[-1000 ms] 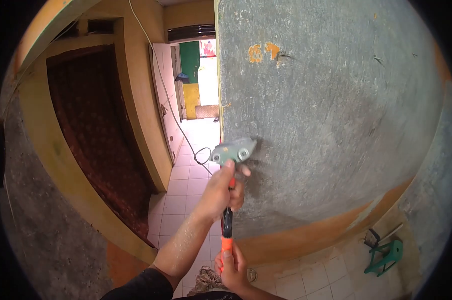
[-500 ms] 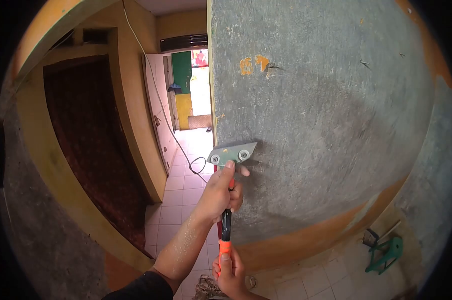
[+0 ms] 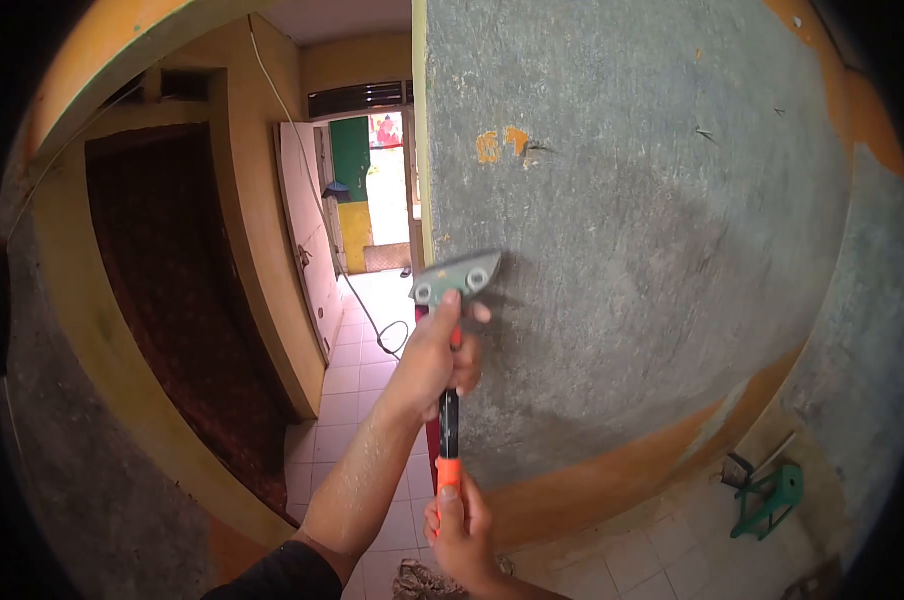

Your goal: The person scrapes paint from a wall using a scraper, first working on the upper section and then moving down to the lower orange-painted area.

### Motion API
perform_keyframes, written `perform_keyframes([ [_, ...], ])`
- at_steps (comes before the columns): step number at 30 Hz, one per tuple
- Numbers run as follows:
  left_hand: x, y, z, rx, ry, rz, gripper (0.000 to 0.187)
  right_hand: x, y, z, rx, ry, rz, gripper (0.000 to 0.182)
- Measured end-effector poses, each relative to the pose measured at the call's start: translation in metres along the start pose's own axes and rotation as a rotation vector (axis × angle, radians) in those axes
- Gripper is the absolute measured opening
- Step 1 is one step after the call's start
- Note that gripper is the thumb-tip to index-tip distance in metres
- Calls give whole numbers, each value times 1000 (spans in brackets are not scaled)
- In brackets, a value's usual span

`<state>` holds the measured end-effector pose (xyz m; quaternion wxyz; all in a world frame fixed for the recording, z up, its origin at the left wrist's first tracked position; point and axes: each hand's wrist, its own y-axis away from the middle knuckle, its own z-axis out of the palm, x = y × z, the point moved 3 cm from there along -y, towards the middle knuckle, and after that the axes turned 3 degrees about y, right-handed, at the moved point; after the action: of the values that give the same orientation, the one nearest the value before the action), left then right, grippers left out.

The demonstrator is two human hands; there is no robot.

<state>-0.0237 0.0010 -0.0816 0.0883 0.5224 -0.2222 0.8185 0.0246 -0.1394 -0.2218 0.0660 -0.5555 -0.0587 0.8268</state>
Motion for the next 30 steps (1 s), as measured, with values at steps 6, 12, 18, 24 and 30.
perform_keyframes([
  [6, 25, -15, 5, -53, 6, 43, 55, -25, -11, 13, -19, -8, -46, 41],
  [12, 5, -7, 5, -16, -37, -23, 50, -10, 1, 7, -20, -14, -40, 42],
  [18, 47, -24, 24, -47, -73, 83, 48, -42, -21, 17, -46, -35, -92, 48],
  [24, -4, -4, 7, 35, -103, 17, 48, -2, 1, -8, -72, -115, 17, 43],
  [30, 22, -16, 15, 41, -91, 102, 50, -34, -9, 4, -19, 7, -29, 44],
])
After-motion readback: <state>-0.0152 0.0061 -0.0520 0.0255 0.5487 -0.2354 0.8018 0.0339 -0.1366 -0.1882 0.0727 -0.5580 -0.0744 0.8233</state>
